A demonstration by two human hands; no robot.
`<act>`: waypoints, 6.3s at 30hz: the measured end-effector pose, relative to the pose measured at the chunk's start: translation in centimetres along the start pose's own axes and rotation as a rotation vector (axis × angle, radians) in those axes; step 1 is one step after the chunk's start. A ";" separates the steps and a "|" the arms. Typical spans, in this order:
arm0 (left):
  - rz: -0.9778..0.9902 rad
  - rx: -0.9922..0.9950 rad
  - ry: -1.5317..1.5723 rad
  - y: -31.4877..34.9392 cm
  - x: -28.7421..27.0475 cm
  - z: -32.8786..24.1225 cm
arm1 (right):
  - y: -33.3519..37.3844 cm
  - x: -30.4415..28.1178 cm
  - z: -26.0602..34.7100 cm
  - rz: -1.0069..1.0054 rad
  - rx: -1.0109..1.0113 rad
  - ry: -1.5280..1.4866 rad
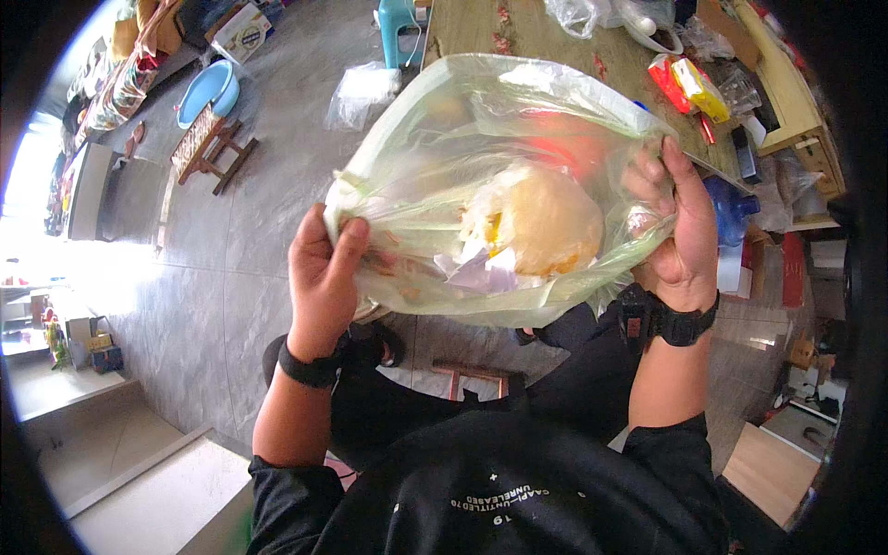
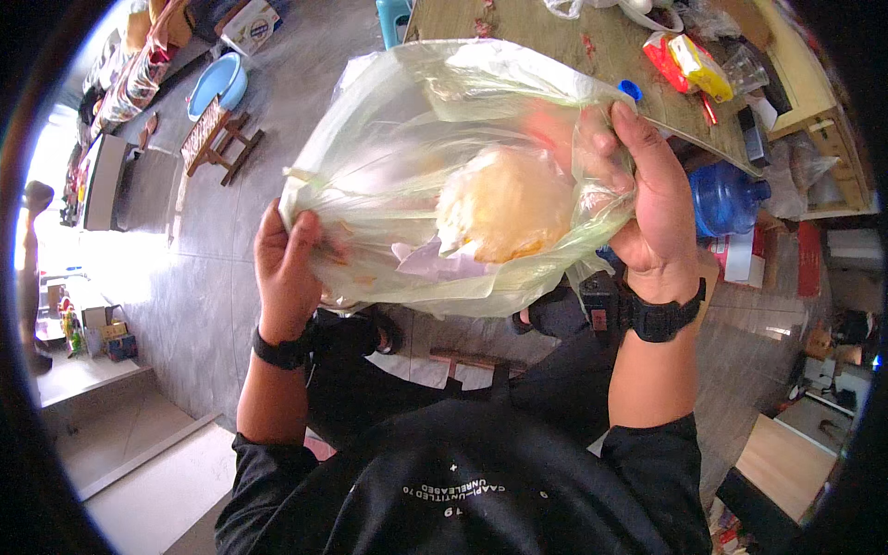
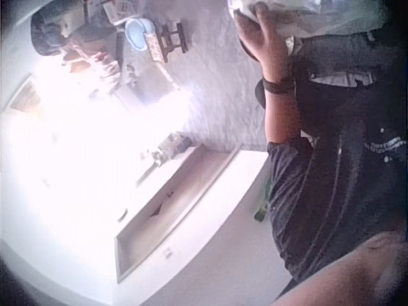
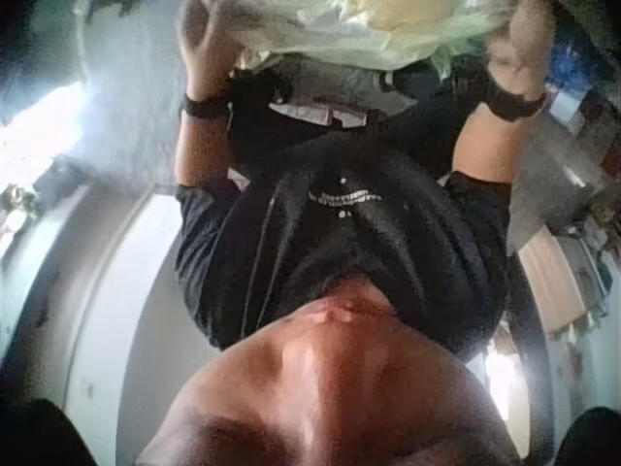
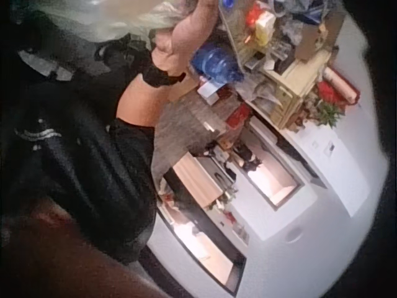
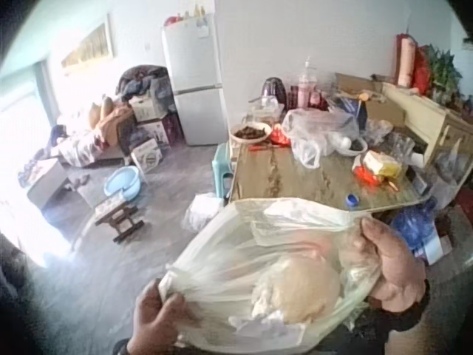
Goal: The person removes a used plastic bag from a small trash bin, then lines the bin with a new green plastic bag. They also line a second orange bucket with another green bag and place a cardboard box on a nearby table.
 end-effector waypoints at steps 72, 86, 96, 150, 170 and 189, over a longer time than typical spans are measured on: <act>0.067 -0.282 -1.384 -4.0 -10.9 23.1 | -15.7 -22.8 -21.2 -0.575 0.355 1.762; 0.587 -0.138 -1.519 -1.9 -8.0 24.0 | -13.6 -29.8 -28.0 -0.101 0.751 1.885; 0.472 -0.096 -1.891 -5.5 -6.0 25.3 | -15.8 -25.6 -22.6 -0.546 0.135 1.826; 0.399 -0.582 -1.140 6.7 -8.4 34.2 | -1.9 -28.2 -25.3 -0.247 0.527 1.104; 0.160 -0.800 -0.518 7.5 -8.9 36.4 | 2.1 -24.2 -29.7 -0.208 0.727 0.610; -0.081 -1.207 0.213 10.0 -7.4 38.7 | 5.6 -28.1 -36.2 -0.095 0.645 1.124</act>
Point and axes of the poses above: each hand's wrist, its own y-axis away from the middle knuckle, its own x-axis out of the palm, z = x × y, the point moved 5 cm from there along -y, towards the middle knuckle, and after that the axes turned 5 degrees about -z, right-handed, at the moved point
